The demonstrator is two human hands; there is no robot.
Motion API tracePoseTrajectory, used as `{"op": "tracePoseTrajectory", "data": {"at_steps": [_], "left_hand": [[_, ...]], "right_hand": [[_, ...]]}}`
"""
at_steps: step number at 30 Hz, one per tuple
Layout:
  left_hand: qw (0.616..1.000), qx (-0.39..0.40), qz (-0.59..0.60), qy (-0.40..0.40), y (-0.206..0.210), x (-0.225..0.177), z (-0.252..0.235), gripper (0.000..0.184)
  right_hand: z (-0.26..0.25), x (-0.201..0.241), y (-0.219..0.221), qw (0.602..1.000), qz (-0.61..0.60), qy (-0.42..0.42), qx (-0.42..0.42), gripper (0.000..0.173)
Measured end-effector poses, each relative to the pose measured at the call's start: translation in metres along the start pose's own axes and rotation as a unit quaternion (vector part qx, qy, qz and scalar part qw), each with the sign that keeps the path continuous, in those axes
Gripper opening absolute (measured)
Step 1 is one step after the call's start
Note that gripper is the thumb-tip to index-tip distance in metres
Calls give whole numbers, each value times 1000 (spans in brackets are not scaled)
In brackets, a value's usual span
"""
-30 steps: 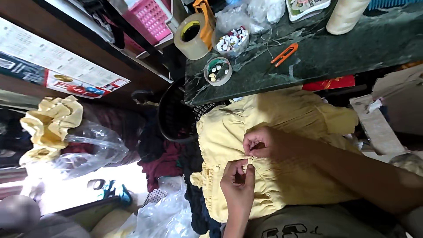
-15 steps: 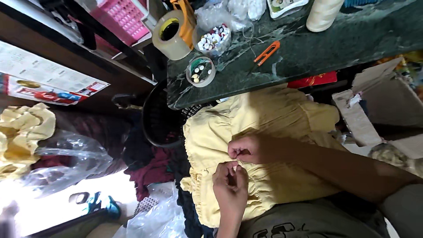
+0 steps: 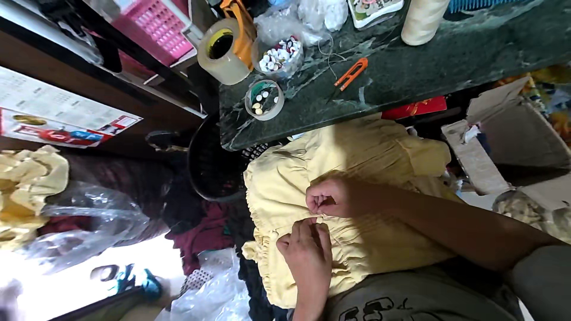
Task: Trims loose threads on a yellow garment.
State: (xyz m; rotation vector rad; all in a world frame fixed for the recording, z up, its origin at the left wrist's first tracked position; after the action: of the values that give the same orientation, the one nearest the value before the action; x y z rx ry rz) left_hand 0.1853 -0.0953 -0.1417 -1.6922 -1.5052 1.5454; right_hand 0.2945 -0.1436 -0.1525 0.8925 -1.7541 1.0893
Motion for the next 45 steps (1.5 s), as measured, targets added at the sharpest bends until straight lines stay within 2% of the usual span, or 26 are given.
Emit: {"op": "tracePoseTrajectory", "data": {"at_steps": [3,6,8,10,12,13,15,16,18,19,20,23,25,29,31,32,34,35,37,38,41,43,45], "left_hand": [[998,9,-61,22,2,-3,0,19],[998,11,-61,21,3,-1,-1,17],[1000,11,21,-4,0,6,-2,18],[987,13,152,-50,-2,16,-2,14],[954,19,285,-88,-3,22,-4,11],[926,22,362,-101,-2,23,-6,11],[897,13,426,-118,-2,24,-8,13],[905,-2,411,-114,-4,23,-9,12],[954,-42,283,-92,-9,21,-6,8],[973,-54,208,-78,-9,18,-3,11],[987,-62,138,-53,-8,12,0,23],[999,-47,-23,-15,-6,3,8,44],[998,-31,-58,-1,-4,5,14,44],[997,-16,-60,34,-9,11,29,40],[998,-38,-23,35,-18,18,35,39],[998,-55,7,21,-24,25,38,40],[993,-93,70,-30,-37,41,43,51],[986,-106,107,-67,-41,51,42,60],[964,-108,182,-163,-42,76,33,78],[951,-98,203,-210,-38,87,27,78],[924,-62,224,-303,-25,109,12,58],[929,-105,216,-280,-31,114,4,38],[938,-177,192,-228,-45,109,3,29]], "right_hand": [[0,0,-1,1000,-14,2,-6,10],[0,1,-2,1000,-18,-1,-14,10],[1,1,-2,1000,-19,3,-9,10],[1,3,1,1000,-26,7,13,12],[1,4,2,999,-45,-2,15,13],[0,6,1,998,-58,-10,9,12],[-1,8,1,997,-72,-27,0,12],[-1,10,2,997,-65,-32,2,13],[-3,6,6,1000,-1,-22,16,13],[-3,1,9,997,65,3,32,14],[-4,-5,13,988,143,36,52,19],[-3,-18,15,949,287,111,63,27],[0,-18,1,944,310,109,-3,29],[12,1,-43,926,324,25,-193,42],[22,8,-70,913,343,41,-219,43],[29,8,-84,903,357,53,-231,39],[47,2,-105,882,379,102,-260,28],[56,0,-113,864,397,135,-277,27],[68,-9,-117,832,429,210,-282,41],[69,-14,-115,822,443,235,-270,45],[55,-16,-106,815,476,234,-235,33],[44,-15,-108,802,503,204,-249,28],[37,-8,-114,776,534,153,-299,27]]}}
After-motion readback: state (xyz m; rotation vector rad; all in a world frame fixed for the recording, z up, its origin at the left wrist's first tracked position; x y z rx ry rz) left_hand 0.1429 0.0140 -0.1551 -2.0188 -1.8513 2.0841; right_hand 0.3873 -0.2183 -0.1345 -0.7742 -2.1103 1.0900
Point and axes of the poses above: each hand's wrist, its own z-axis away from the middle knuckle, its own y-axis out of the palm, x = y × z, the point moved 10 cm from there along -z, towards the middle knuckle, and after that the axes turned 7 degrees about z, right-handed, at the moved point
